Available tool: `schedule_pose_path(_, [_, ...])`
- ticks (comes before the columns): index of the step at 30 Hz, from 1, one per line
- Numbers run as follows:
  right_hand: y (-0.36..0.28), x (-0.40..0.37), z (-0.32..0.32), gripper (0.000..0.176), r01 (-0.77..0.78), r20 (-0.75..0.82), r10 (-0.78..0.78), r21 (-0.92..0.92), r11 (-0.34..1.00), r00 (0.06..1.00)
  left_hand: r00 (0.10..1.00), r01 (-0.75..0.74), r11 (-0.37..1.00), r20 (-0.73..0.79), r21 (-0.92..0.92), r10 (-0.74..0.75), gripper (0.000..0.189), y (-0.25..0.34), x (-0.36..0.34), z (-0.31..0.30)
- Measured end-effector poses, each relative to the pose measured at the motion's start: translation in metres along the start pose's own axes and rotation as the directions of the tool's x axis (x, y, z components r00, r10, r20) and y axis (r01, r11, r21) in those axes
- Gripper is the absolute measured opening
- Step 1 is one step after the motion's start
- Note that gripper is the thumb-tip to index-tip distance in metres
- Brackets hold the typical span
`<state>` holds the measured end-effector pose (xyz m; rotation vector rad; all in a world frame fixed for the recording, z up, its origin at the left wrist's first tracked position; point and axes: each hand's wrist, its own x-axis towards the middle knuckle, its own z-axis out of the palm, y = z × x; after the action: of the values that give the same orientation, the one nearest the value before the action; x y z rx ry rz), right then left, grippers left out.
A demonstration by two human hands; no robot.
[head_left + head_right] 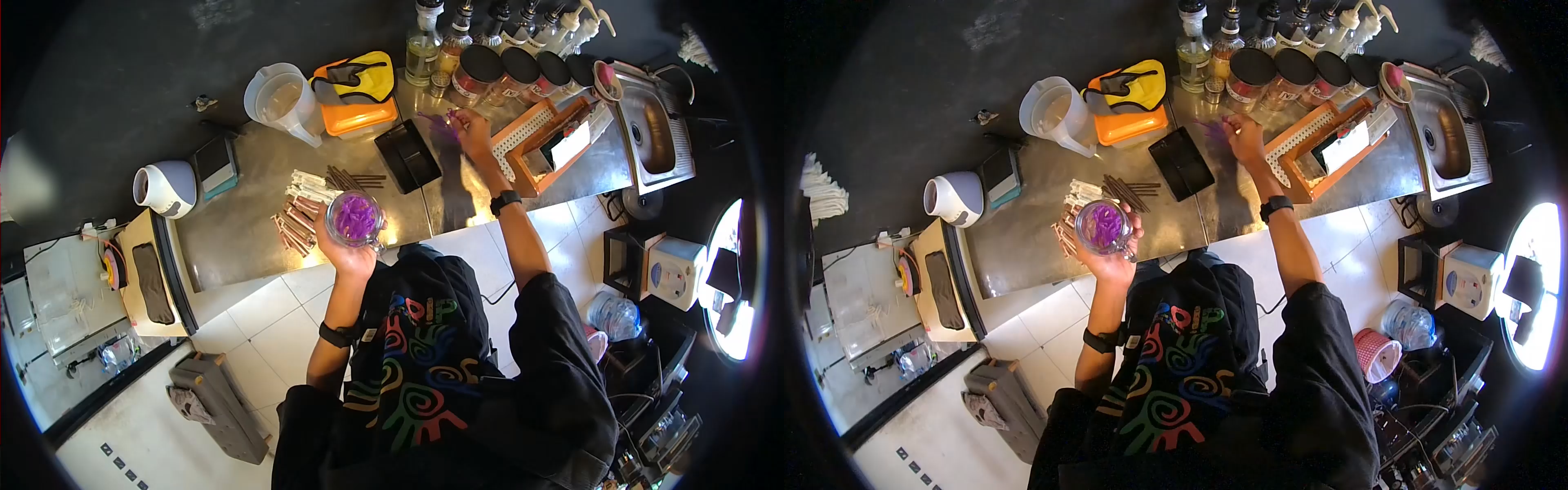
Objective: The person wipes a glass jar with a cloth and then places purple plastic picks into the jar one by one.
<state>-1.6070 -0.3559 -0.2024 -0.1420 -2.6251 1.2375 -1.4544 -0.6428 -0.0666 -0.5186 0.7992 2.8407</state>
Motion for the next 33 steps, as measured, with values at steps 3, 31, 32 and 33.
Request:
schedule_pose_path(3, [-0.012,-0.004,-0.01,0.016,-0.064,-0.114,0.079,0.127,0.99,0.99,1.0,0.013,1.0,-0.017,0.006,-0.013,0.069,-0.002,0.004,-0.002])
schedule_pose_path(31, [-0.285,-0.08,-0.109,0.02,0.185,0.019,-0.23,0.534,0.825,0.973,0.981,-0.158,0.987,-0.106,0.038,0.161,0.052,-0.021,0.011,0.051])
schedule_pose_path(32, [-0.294,-0.083,-0.113,0.019,0.168,0.054,-0.217,0.463,0.871,0.975,0.958,-0.219,0.975,-0.18,0.04,0.223,0.052,-0.02,0.01,0.057])
schedule_pose_path(33, [-0.292,-0.084,-0.11,0.019,0.167,0.057,-0.218,0.463,0.87,0.974,0.958,-0.22,0.975,-0.182,0.039,0.224,0.052,-0.02,0.01,0.053])
